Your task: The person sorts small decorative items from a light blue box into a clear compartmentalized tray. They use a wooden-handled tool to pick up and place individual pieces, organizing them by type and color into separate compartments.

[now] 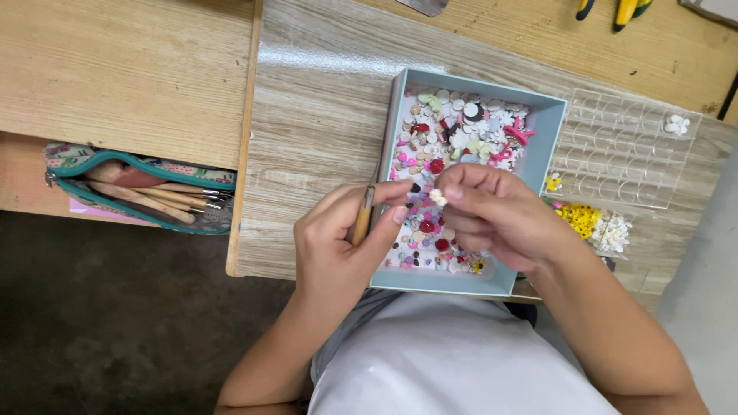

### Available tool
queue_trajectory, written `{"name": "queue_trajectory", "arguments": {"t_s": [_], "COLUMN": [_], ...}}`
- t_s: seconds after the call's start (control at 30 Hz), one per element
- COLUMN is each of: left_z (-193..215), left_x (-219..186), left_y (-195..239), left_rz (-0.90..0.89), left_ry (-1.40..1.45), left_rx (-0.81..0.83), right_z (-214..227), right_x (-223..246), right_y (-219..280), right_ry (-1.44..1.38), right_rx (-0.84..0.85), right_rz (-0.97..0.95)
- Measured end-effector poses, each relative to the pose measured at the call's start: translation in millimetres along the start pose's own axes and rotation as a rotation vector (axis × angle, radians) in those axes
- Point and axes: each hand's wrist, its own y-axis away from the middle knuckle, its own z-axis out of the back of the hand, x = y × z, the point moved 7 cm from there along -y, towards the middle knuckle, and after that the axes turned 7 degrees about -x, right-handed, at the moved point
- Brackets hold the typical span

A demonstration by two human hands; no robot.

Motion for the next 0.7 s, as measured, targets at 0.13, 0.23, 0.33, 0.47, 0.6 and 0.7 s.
{"name": "queue_trajectory", "arguments": {"t_s": [0.13, 0.23, 0.33, 0.47, 0.6, 0.7], "left_z": [-6, -12, -20, -31, -42, -48], "left_x": [-8, -14, -16, -18, -23, -27], "left_y": [4, 7, 11, 17, 19, 21], "left_rz": [-0.006, -0.047, -0.054, -0.050, -0.099, -0.111], "left_ry": [0.001, 0.022, 0.059, 0.071, 0.073, 0.087], "left_rx": [0.022, 0.040, 0.050, 0.072, 0.126, 0.122], "right_z": [2, 3, 6, 14, 17, 25], "right_x": [-12, -19, -22, -27, -27, -31], "right_y": [18, 28, 36, 44, 53, 59], "right_ry": [-0.406, -0.617, -0.692, -0.718, -0.739, -0.779], "right_rx": [0.142, 0.300, 0.350, 0.341, 0.320, 0.341], "right_rz": [-0.212, -0.280, -0.298, -0.299, -0.306, -0.311]}}
